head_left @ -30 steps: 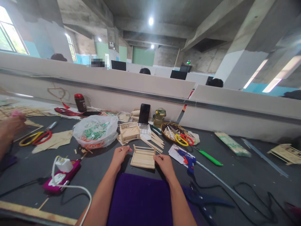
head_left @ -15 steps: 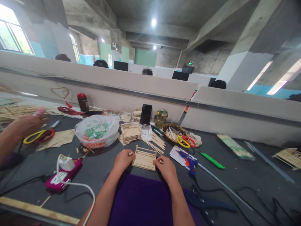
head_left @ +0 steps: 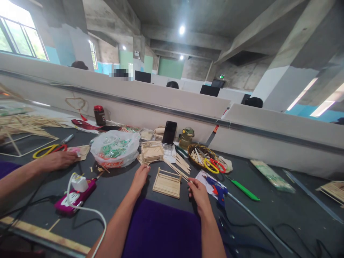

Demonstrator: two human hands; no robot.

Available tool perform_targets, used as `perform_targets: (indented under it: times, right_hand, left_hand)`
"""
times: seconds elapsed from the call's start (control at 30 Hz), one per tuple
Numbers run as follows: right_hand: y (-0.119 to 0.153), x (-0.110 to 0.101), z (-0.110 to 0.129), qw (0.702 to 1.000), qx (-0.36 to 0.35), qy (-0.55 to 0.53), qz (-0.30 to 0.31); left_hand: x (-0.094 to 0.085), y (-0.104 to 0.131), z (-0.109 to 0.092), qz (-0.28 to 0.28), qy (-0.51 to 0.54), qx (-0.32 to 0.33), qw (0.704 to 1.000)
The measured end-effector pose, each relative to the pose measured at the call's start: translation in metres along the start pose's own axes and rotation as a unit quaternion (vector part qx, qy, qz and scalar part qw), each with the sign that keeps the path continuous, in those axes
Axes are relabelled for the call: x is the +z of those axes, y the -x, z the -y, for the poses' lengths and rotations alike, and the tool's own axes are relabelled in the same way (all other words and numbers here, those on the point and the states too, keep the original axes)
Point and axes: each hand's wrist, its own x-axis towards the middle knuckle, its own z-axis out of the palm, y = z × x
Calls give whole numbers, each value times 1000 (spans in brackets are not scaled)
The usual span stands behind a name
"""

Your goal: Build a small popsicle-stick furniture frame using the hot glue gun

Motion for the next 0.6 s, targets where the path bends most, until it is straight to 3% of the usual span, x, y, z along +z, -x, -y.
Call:
perform_targets:
  times: [0.1, 0.23, 0.33, 0.47, 0.6]
  right_hand:
    - [-4, -7, -4, 999, 1, -25, -25]
    - [-10, -16, -10, 995, -53, 45, -76]
    - [-11, -17, -12, 993, -61, 85, -55]
    - [-5, -9, -8, 984, -55, 168, -12]
    - [3, -4, 1, 969, -58, 240, -27]
  left_hand:
    - [0, 3, -7, 2, 75, 18, 997]
    - [-6, 1, -8, -100, 57, 86, 990]
    - [-8, -3, -2, -141, 47, 104, 983]
    - [-2, -6, 6, -56, 76, 55, 994]
    - [7, -2, 9, 0, 124, -24, 992]
